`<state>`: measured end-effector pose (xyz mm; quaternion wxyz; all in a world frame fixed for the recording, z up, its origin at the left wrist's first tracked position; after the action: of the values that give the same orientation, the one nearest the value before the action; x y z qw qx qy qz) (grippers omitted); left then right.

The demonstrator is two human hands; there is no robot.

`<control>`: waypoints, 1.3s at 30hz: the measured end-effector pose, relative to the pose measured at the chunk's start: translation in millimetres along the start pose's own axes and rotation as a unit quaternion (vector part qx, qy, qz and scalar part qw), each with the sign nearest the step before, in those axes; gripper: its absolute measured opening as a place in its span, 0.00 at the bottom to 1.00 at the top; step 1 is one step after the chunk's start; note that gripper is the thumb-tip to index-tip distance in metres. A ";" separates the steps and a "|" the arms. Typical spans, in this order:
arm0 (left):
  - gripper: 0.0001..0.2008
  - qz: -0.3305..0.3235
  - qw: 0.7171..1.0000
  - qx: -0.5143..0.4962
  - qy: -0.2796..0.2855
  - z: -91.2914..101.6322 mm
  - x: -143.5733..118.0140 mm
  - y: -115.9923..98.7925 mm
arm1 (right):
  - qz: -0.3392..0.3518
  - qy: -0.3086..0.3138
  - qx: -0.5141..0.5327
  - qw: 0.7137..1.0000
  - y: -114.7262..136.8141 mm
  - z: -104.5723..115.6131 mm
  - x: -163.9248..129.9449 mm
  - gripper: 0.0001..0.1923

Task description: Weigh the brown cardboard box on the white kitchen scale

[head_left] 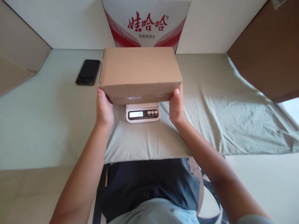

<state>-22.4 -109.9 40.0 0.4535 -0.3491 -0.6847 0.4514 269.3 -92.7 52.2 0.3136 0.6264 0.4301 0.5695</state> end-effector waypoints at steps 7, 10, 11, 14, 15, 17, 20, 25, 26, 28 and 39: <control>0.51 0.008 1.000 -0.006 -0.001 13.7 9.7 2.9 | -0.001 -0.011 0.004 1.000 3.1 2.8 3.4 0.47; 0.58 0.021 0.999 -0.015 -0.033 33.3 18.8 4.9 | 0.012 -0.048 0.013 0.999 3.9 20.2 10.8 0.50; 0.59 0.022 0.999 -0.016 -0.045 38.8 21.1 4.9 | 0.010 -0.061 0.016 0.998 2.7 27.3 13.7 0.50; 0.59 0.017 0.998 -0.008 -0.055 46.7 25.6 6.0 | -0.004 -0.095 0.034 0.995 -2.9 44.8 20.8 0.48; 0.60 0.015 0.999 0.000 -0.049 47.3 27.0 7.8 | -0.007 -0.108 0.041 0.993 -4.4 48.4 22.1 0.48; 0.63 0.018 0.999 0.019 -0.034 48.4 30.6 14.5 | -0.012 -0.131 0.057 0.990 -6.9 51.8 22.7 0.48; 0.66 0.039 0.998 0.031 -0.024 52.7 36.4 27.8 | -0.024 -0.151 0.089 0.984 -12.5 51.5 21.5 0.47; 0.66 0.042 0.998 0.027 -0.038 50.6 35.9 31.7 | -0.043 -0.119 0.071 0.990 -30.9 54.7 25.4 0.51; 0.65 0.042 0.998 0.019 -0.043 48.3 34.2 30.6 | -0.047 -0.107 0.060 0.991 -35.5 55.9 26.9 0.52; 0.64 0.040 0.998 0.005 -0.052 44.2 31.1 28.5 | -0.056 -0.093 0.046 0.993 -44.1 58.3 29.4 0.54; 0.60 0.059 0.995 -0.020 -0.079 36.7 36.6 29.7 | -0.081 -0.086 0.039 0.992 -66.3 56.6 34.7 0.55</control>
<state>-67.3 -78.1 16.8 0.3633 -0.3617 -0.7054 0.4895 312.3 -27.5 0.3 0.3700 0.6481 0.4727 0.4687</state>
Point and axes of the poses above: each hand's wrist, its own x-axis towards the middle knuckle, its own z-axis out of the back of the hand, y = z × x, the point moved 7 cm from there along x, towards the middle knuckle, and after that the axes turned 5 degrees about x, right-handed, at the moved point
